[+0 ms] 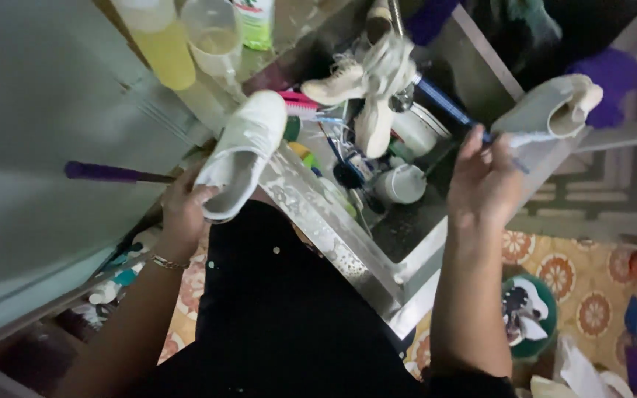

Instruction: The person scrubs a white sneaker with a brush and cleaning solution in a sink. They rinse the shoe under running water, remove the insole to scrub it separately, and then rinse the shoe again.

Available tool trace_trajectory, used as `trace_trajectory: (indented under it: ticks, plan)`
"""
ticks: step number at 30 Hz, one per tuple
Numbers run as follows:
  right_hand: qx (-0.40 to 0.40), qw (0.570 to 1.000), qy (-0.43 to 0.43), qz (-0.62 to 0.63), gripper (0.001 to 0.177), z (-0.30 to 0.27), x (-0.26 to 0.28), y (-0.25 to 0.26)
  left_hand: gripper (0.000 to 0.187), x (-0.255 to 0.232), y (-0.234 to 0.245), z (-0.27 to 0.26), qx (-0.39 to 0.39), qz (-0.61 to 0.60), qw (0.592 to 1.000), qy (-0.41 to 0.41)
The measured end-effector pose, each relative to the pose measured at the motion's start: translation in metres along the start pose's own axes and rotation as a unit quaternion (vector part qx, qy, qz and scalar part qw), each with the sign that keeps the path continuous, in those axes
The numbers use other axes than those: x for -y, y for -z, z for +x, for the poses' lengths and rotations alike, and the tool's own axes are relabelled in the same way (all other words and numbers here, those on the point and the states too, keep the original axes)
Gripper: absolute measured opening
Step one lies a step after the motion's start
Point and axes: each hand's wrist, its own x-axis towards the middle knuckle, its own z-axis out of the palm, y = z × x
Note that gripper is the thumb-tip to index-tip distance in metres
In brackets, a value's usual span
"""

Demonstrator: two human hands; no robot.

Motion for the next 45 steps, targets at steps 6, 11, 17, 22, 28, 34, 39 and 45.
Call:
trace_trajectory:
  ticks: [6,11,17,22,28,34,39,45]
  plan:
    - [-0.031,0.998,-0.002,-0.049,0.014,0.032,-0.073,0.119,0.074,0.010,-0.002,0.009,-0.001,0.043,0.996,-0.072]
    - [-0.051,0.985,0.106,-0.129,0.016,0.117,-0.180,0.204,0.077,0.034,0.001,0.025,-0.028,0.064,0.995,-0.077]
    - [0.203,0.704,0.194,-0.653,0.029,0.042,-0.180,0.173,0.085,0.003,-0.024,-0.011,-0.039,0.001,0.999,-0.007]
    - [0.253,0.656,0.307,-0.642,0.008,-0.004,-0.116,0.173,0.087,0.085,0.006,0.024,-0.020,0.037,0.999,0.001]
    - [0.250,0.673,0.214,-0.662,0.068,-0.045,-0.078,0.178,0.087,0.004,-0.081,-0.088,0.044,0.038,0.998,-0.003]
    - [0.291,0.899,-0.096,-0.313,0.100,-0.051,-0.121,0.164,0.089,-0.099,-0.193,-0.162,0.234,0.114,0.964,0.045]
    - [0.122,0.926,-0.304,-0.186,0.101,0.040,-0.151,0.173,0.102,-0.044,-0.259,-0.091,0.293,0.277,0.912,0.075]
    - [0.151,0.925,-0.110,-0.331,0.132,0.066,-0.110,0.156,0.044,-0.007,-0.302,0.086,0.200,0.265,0.906,-0.263]
